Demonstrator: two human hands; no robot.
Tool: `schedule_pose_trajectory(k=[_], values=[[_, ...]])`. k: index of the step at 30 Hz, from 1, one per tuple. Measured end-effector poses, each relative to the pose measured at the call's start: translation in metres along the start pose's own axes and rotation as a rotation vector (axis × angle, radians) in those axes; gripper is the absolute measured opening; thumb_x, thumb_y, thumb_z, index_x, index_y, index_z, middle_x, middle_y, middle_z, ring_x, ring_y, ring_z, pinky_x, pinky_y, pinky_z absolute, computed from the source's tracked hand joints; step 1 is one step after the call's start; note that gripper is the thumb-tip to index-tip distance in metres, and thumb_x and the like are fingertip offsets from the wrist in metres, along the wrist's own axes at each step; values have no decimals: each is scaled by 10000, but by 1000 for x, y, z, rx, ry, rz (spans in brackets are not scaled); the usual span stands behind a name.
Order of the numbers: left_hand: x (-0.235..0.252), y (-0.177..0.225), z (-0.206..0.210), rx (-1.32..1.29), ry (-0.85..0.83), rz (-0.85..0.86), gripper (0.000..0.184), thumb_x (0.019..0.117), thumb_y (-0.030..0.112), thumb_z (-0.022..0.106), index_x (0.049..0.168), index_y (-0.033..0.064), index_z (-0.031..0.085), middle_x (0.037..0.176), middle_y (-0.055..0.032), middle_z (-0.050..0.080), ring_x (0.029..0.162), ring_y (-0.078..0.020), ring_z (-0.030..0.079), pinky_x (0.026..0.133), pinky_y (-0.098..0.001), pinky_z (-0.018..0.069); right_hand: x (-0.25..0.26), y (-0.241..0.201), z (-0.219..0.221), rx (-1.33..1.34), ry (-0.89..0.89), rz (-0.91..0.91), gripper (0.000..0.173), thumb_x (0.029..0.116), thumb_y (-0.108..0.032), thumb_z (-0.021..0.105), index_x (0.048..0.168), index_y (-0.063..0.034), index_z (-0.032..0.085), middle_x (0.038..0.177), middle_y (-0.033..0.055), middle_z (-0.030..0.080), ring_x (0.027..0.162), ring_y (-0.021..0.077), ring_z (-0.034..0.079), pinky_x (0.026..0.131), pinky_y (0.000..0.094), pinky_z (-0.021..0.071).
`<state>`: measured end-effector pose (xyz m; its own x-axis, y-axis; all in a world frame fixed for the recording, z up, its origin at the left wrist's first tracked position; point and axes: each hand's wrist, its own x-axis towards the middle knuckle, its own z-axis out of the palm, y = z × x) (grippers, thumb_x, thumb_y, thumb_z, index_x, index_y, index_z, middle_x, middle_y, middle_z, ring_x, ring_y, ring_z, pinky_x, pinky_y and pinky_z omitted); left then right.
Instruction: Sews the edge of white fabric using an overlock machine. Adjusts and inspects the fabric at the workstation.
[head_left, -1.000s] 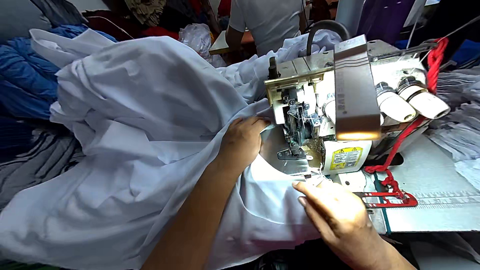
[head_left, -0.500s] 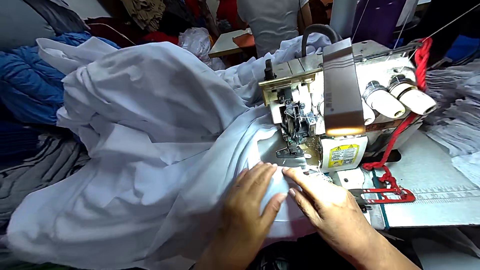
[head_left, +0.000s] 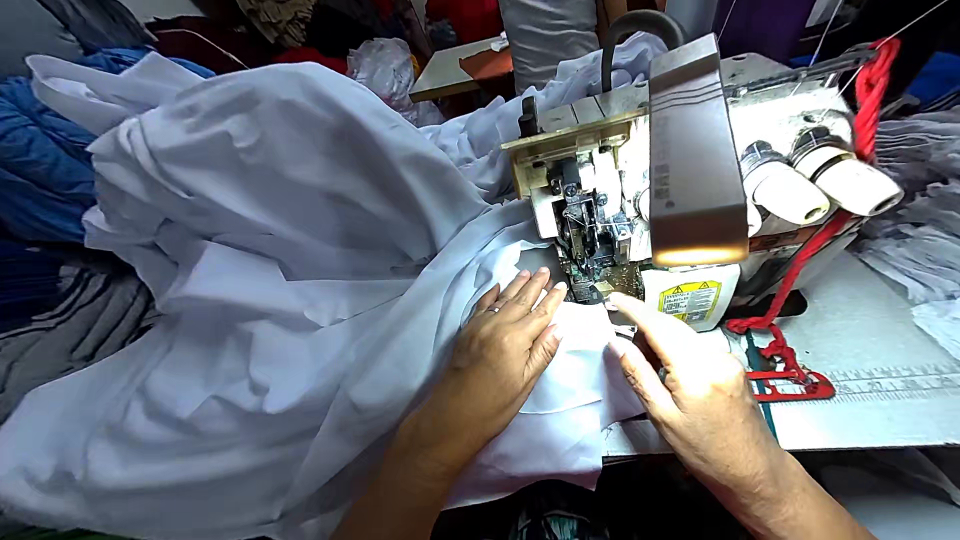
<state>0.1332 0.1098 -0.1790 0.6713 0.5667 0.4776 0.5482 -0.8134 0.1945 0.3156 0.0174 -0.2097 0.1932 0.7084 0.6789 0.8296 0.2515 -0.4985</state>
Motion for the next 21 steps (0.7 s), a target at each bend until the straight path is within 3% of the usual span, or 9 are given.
schedule_pose_trajectory(k=[3,7,10,12,15,18,19,21], values=[[6,-3,0,15,-38,-7,475,1055,308,413,1331,27,678,1414,-132,635,1369,-304,560,1136,-542,410,3,1,-6,38,6,45,364,984,-270,555,1258,-97,721,793,-18,668,660,56,591,609,209,478],[14,-6,-3,14,-58,-6,495,1049,288,424,1351,-43,634,1401,-175,634,1354,-322,572,1131,-509,420,-6,3,-9,113,25,-16,251,990,-212,558,1033,-94,774,828,-14,696,755,28,627,688,162,493],[18,-9,-5,4,-75,-24,504,1044,278,447,1398,-50,591,1425,-182,614,1367,-321,560,1139,-482,416,-17,3,-8,165,-39,-20,248,999,-214,550,963,-111,772,812,-33,690,758,-1,628,697,136,505],[20,-12,-4,2,-80,-18,500,1039,282,457,1386,-47,602,1427,-180,613,1366,-316,560,1134,-473,422,-24,4,-3,157,-91,-9,251,1004,-232,545,973,-124,769,784,-32,655,712,29,611,635,169,494],[20,-13,-3,0,-69,-17,492,1037,277,454,1376,-43,613,1427,-176,614,1364,-306,564,1130,-467,429,-32,1,6,134,-161,3,258,1007,-263,551,1052,-138,772,794,-18,673,705,83,649,631,236,542],[14,-12,0,17,22,16,463,1029,239,467,1359,-45,624,1422,-187,613,1342,-308,583,1114,-473,446,-33,-5,16,99,-191,-22,246,983,-262,573,1050,-125,767,761,8,655,643,138,651,570,293,553],[9,-9,0,46,87,62,432,1026,222,475,1321,-37,656,1397,-195,628,1321,-313,597,1108,-492,447,-34,-6,18,96,-192,-26,248,982,-266,573,1040,-116,762,759,17,659,636,150,657,564,305,557],[-10,0,-3,134,236,203,329,1057,247,495,1102,38,745,1205,-167,713,1217,-297,646,1072,-492,463,-34,-8,18,128,-169,-10,258,1004,-278,551,1017,-115,752,761,12,664,649,135,650,581,285,545]])
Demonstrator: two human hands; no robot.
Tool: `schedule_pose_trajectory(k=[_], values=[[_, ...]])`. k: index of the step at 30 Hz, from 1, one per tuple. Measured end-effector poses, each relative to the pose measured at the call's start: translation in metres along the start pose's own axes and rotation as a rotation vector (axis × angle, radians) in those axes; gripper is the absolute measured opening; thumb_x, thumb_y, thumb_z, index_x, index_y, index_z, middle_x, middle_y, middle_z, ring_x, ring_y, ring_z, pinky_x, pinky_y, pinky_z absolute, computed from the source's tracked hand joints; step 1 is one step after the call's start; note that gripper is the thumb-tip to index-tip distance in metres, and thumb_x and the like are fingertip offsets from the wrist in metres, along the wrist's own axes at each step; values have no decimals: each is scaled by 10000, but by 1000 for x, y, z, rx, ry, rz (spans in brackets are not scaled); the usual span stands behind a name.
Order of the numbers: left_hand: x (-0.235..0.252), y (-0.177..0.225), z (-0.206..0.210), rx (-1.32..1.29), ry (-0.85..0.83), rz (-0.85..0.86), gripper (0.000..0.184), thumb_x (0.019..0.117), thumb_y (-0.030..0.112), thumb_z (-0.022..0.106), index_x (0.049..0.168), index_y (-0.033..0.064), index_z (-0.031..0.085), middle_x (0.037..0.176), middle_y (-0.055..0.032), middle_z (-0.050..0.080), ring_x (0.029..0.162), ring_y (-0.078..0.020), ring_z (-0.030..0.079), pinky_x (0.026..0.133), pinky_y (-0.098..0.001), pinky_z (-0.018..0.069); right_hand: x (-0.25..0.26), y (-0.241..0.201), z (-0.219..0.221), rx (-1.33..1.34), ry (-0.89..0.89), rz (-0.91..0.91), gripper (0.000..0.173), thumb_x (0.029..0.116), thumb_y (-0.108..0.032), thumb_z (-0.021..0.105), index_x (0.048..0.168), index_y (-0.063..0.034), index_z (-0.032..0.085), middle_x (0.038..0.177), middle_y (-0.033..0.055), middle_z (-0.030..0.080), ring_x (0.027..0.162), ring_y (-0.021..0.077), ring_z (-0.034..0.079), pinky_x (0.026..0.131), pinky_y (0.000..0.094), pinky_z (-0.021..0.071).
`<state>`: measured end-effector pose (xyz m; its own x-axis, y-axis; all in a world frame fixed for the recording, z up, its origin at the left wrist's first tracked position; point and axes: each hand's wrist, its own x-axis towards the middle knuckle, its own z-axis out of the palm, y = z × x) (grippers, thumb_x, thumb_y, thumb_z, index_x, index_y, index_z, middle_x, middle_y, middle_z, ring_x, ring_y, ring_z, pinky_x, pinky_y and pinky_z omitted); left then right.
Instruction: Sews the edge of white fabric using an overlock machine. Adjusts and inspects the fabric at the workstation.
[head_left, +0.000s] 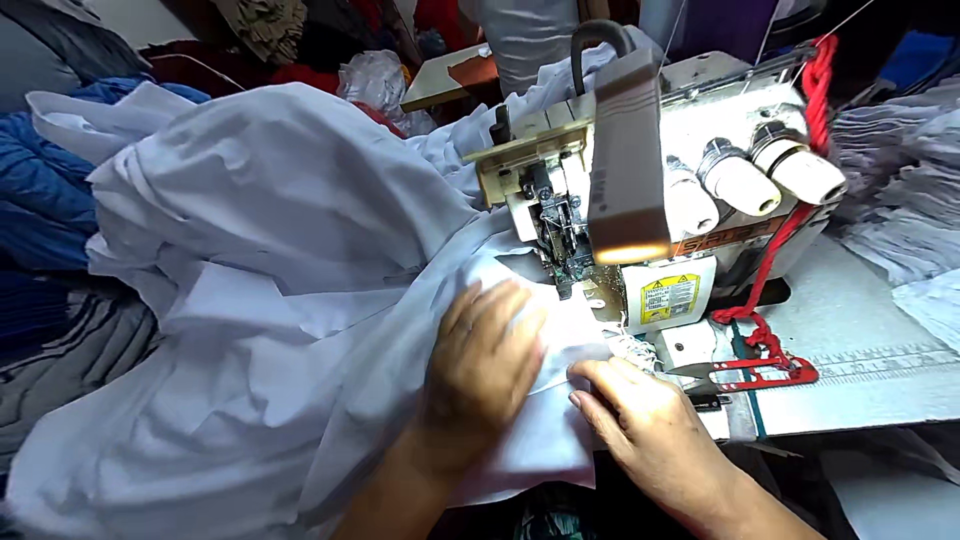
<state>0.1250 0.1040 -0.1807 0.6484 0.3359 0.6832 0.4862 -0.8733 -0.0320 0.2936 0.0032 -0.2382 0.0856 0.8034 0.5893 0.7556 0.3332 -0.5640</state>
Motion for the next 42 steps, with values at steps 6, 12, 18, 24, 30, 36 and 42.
schedule_pose_trajectory(k=[6,12,18,24,30,36,42], values=[[-53,32,7,274,-28,78,313,1059,398,511,1129,164,708,1288,-39,675,1314,-248,503,1103,-424,288,-9,12,-16,135,87,15,235,1019,-221,547,991,-118,757,816,-5,694,756,38,653,692,162,529],[-66,30,23,392,7,-10,262,1067,368,507,1139,146,626,1635,-68,371,1578,-280,145,1243,-536,20,-17,12,-25,152,104,-15,228,1018,-204,559,986,-102,760,795,15,680,746,45,630,707,139,502],[-73,22,20,227,24,11,92,1043,209,507,984,187,574,1569,-45,453,1557,-259,222,1241,-542,77,-19,12,-22,167,90,-12,233,1018,-213,553,989,-114,762,811,16,685,752,49,638,706,144,512],[-55,38,-31,-199,-11,-102,218,1090,334,475,1010,173,598,1293,39,635,1341,-78,515,1153,-300,383,-27,6,-18,458,-166,-131,482,1002,-503,584,1158,-69,723,1169,112,728,1106,184,678,933,315,548],[-20,39,-47,-511,-89,-307,142,1043,267,573,1022,160,664,960,78,689,940,58,640,843,-108,522,-31,-8,-32,859,-267,-19,180,980,-50,612,877,71,695,826,138,709,806,66,663,772,163,503],[4,39,-20,-502,-26,-481,163,973,267,625,926,154,732,831,120,663,769,84,613,696,-76,507,-16,13,-40,720,-7,260,147,968,-168,649,972,-54,742,841,-60,719,781,-83,644,721,90,536],[20,24,-8,-327,-55,-470,167,955,227,653,935,93,752,876,86,662,801,86,601,720,-71,488,0,12,-25,433,-64,398,313,932,-209,658,1225,-110,708,669,-97,609,582,-53,527,576,104,438]])
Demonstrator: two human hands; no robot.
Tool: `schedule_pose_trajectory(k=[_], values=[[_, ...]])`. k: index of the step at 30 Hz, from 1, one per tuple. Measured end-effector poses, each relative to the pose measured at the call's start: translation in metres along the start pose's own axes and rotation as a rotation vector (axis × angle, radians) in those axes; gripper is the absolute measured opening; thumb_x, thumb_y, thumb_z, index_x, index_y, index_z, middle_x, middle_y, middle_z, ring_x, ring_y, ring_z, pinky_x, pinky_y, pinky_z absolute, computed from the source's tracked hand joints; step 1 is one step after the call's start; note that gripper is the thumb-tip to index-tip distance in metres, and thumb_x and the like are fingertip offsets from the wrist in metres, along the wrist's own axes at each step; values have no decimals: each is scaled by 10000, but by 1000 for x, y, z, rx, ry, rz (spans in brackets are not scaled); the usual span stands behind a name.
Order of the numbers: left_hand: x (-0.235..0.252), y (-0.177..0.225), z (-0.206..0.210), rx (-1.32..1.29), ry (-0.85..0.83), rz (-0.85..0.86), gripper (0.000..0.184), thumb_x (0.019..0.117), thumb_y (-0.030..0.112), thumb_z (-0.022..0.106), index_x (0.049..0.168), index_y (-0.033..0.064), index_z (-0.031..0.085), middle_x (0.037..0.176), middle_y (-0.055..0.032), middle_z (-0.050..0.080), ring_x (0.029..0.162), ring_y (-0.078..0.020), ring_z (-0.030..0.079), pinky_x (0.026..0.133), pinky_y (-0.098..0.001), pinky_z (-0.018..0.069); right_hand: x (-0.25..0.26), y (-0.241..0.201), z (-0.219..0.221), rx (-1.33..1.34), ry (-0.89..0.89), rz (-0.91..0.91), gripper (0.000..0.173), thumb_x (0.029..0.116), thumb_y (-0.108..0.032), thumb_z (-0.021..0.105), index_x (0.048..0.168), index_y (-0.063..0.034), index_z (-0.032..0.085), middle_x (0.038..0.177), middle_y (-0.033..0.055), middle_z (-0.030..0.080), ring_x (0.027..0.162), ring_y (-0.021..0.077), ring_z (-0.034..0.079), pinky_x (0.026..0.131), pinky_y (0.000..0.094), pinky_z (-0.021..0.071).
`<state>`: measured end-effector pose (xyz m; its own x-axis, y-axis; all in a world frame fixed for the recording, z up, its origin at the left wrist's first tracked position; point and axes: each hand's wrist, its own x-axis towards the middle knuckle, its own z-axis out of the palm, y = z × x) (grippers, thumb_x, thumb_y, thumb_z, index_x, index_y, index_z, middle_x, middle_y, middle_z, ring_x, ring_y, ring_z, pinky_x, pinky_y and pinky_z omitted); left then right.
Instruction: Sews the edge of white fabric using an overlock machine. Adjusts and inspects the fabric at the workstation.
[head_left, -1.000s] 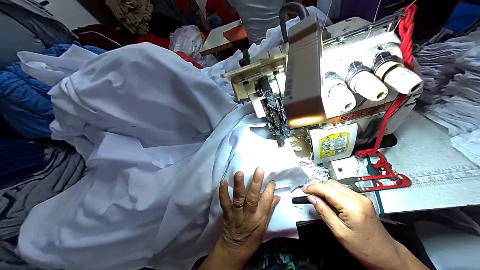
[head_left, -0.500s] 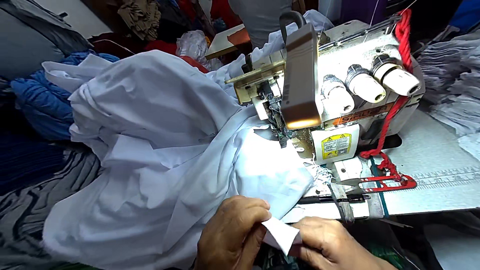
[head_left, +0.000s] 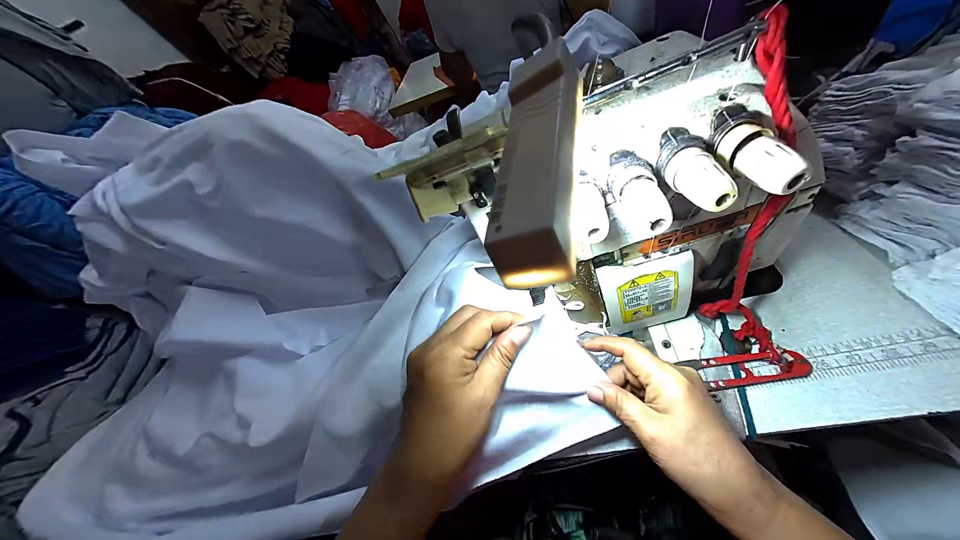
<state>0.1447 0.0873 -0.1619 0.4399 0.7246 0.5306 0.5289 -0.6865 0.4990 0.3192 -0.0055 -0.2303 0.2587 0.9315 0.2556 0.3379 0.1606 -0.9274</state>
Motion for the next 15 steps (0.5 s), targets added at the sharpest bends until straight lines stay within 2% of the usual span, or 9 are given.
schedule_pose_trajectory(k=[2,4,6,8,10,11,13,14,15], values=[[8,-4,-1,15,-33,0,143,937,226,680,917,106,756,863,87,661,788,78,599,700,-79,480,6,-2,0,-51,-52,33,274,931,-204,660,1183,-123,730,666,-83,618,575,-27,527,569,144,435],[15,-7,-2,21,-79,-4,108,914,209,698,893,120,756,853,93,670,773,80,603,689,-85,485,10,-2,0,-82,-84,45,144,927,-221,673,1024,-144,748,682,-74,648,596,-21,572,574,166,466],[22,-7,-4,28,-137,-39,71,896,184,723,876,119,743,824,90,661,731,76,586,663,-91,472,10,-1,0,-84,-89,34,101,921,-235,675,896,-151,725,664,-79,630,591,-35,561,553,150,445],[27,-4,-7,33,-186,-103,76,875,134,755,844,112,689,709,88,579,612,61,499,567,-108,399,6,-1,1,-20,-112,44,103,919,-233,670,883,-150,718,665,-97,626,596,-66,551,558,116,435],[30,-2,-10,19,-228,-156,124,864,91,774,826,108,657,643,84,525,559,42,454,527,-130,358,0,-3,3,82,-93,68,97,916,-217,679,959,-138,714,670,-119,628,590,-85,543,559,94,429],[31,-2,-12,-3,-242,-170,129,863,78,776,821,106,657,635,85,520,553,41,452,523,-129,356,-2,-3,5,101,-57,67,169,908,-204,683,1058,-130,708,668,-125,623,579,-80,534,555,96,427],[32,-6,-13,-51,-260,-168,124,865,69,771,825,107,660,639,90,529,555,51,462,523,-114,371,-1,-3,6,81,5,73,426,888,-183,707,1305,-115,656,659,-125,609,562,-62,514,555,112,427],[32,-8,-13,-61,-262,-165,123,867,68,769,824,109,661,636,91,526,553,51,459,520,-114,369,2,-4,5,63,1,90,494,890,-183,715,1371,-121,622,661,-117,617,563,-51,522,563,127,438],[32,-8,-12,-59,-262,-163,126,864,70,769,820,113,659,630,92,518,547,48,451,515,-119,360,5,-3,5,46,-17,105,500,896,-180,716,1383,-125,619,661,-104,616,565,-35,527,568,145,450]])
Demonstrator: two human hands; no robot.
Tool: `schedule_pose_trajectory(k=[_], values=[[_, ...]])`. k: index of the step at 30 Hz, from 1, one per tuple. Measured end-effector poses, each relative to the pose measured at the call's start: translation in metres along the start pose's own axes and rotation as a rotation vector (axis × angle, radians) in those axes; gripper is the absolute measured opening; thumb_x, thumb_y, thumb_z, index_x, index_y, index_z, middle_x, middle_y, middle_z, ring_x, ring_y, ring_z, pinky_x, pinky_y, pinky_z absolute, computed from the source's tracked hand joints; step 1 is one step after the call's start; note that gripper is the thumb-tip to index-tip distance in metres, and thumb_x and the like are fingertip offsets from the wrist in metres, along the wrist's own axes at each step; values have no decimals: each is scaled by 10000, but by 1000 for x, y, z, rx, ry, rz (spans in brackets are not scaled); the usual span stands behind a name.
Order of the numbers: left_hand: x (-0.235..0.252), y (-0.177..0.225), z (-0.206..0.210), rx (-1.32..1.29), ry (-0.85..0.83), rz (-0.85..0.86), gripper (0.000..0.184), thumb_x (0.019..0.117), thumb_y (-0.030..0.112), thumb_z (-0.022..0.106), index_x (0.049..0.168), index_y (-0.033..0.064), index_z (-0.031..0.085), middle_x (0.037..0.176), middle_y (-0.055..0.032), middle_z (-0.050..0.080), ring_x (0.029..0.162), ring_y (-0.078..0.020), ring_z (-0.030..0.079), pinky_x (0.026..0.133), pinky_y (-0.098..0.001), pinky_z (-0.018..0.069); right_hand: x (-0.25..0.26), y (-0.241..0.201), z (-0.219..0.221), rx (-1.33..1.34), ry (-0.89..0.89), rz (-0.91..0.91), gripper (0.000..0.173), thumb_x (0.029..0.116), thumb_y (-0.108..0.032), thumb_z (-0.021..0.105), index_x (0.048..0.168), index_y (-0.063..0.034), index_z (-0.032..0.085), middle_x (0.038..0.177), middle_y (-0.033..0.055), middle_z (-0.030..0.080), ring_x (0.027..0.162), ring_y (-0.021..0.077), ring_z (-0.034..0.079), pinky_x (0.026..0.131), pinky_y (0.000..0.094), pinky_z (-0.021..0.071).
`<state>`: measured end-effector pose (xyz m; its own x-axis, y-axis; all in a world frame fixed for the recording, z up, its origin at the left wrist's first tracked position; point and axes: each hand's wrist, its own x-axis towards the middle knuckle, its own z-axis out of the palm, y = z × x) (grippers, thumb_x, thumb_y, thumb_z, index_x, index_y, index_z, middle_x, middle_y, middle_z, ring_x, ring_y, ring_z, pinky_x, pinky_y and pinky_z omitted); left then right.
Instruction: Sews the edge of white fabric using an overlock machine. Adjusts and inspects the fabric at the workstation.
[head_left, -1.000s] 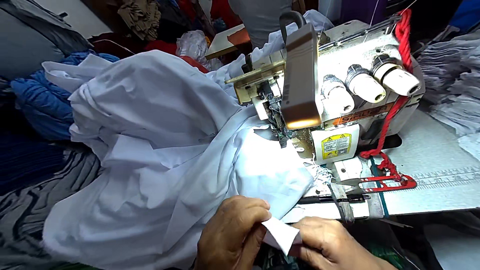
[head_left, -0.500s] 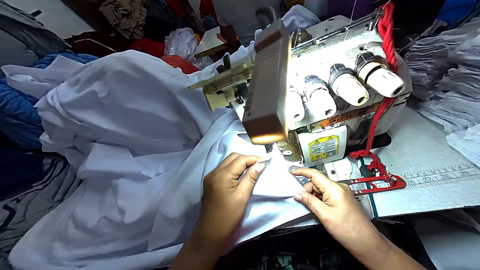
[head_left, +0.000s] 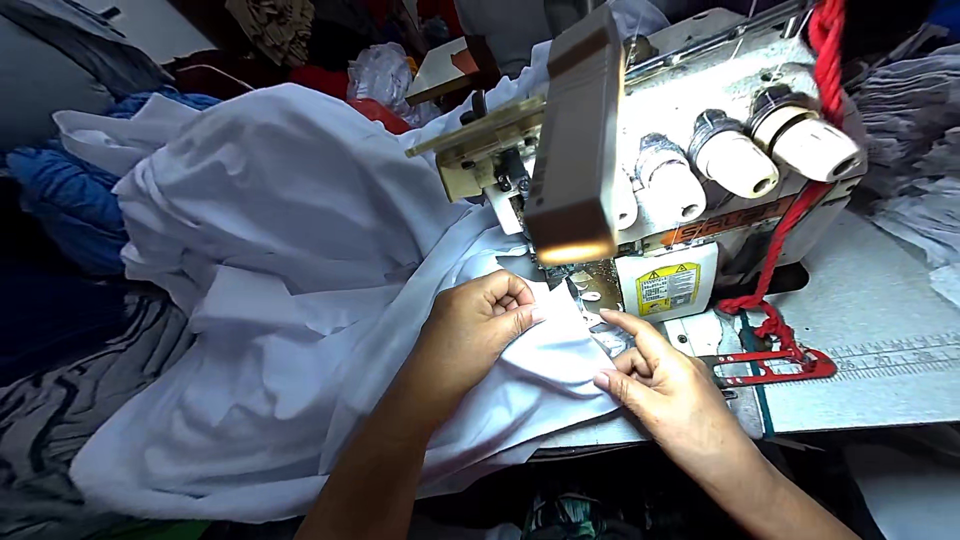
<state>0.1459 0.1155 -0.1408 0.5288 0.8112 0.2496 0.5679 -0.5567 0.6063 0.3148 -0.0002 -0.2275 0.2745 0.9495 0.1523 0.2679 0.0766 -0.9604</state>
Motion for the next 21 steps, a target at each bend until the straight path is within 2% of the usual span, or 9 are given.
schedule_pose_trajectory(k=[2,4,7,10,14,17,21], values=[[1,-1,0,14,-8,-4,131,855,71,771,811,121,658,629,93,517,546,42,455,513,-127,361,5,-2,-1,-28,-61,42,379,918,-167,700,1294,-128,695,666,-71,613,579,6,531,583,197,453],[2,-1,0,23,-16,-6,137,853,75,773,803,129,657,628,96,520,540,40,453,506,-128,357,9,-1,1,-88,-70,26,179,929,-197,676,1082,-153,757,698,-77,662,605,-10,579,594,194,482],[4,-1,-1,23,-23,-30,130,859,60,761,808,127,663,626,97,527,544,43,459,514,-128,366,8,3,3,-165,35,-99,97,916,-213,663,873,-158,730,657,-86,627,575,-33,551,541,158,441],[2,0,-3,20,-37,-29,84,909,80,713,839,120,689,679,94,569,583,53,485,543,-119,387,-4,3,2,-119,29,-191,136,923,-222,646,864,-133,728,677,-73,643,596,-54,565,551,115,453],[-5,3,-11,1,-119,-14,104,946,100,659,856,127,705,752,87,631,650,49,559,589,-120,449,-27,-6,-3,170,-232,-105,162,959,-194,660,937,-45,719,749,-26,697,650,-54,615,612,117,501],[-7,6,-12,19,-147,-15,108,901,88,685,805,135,673,644,96,538,550,48,468,502,-113,368,-34,-12,-2,321,-341,-3,153,967,-175,658,937,-30,698,743,-42,668,642,-65,584,606,121,479],[-3,12,-12,75,-165,-82,158,913,71,680,773,135,642,570,92,471,500,28,414,478,-154,315,-35,-13,1,428,-353,50,158,980,-195,654,935,-50,698,730,-80,648,639,-71,578,605,125,484]])
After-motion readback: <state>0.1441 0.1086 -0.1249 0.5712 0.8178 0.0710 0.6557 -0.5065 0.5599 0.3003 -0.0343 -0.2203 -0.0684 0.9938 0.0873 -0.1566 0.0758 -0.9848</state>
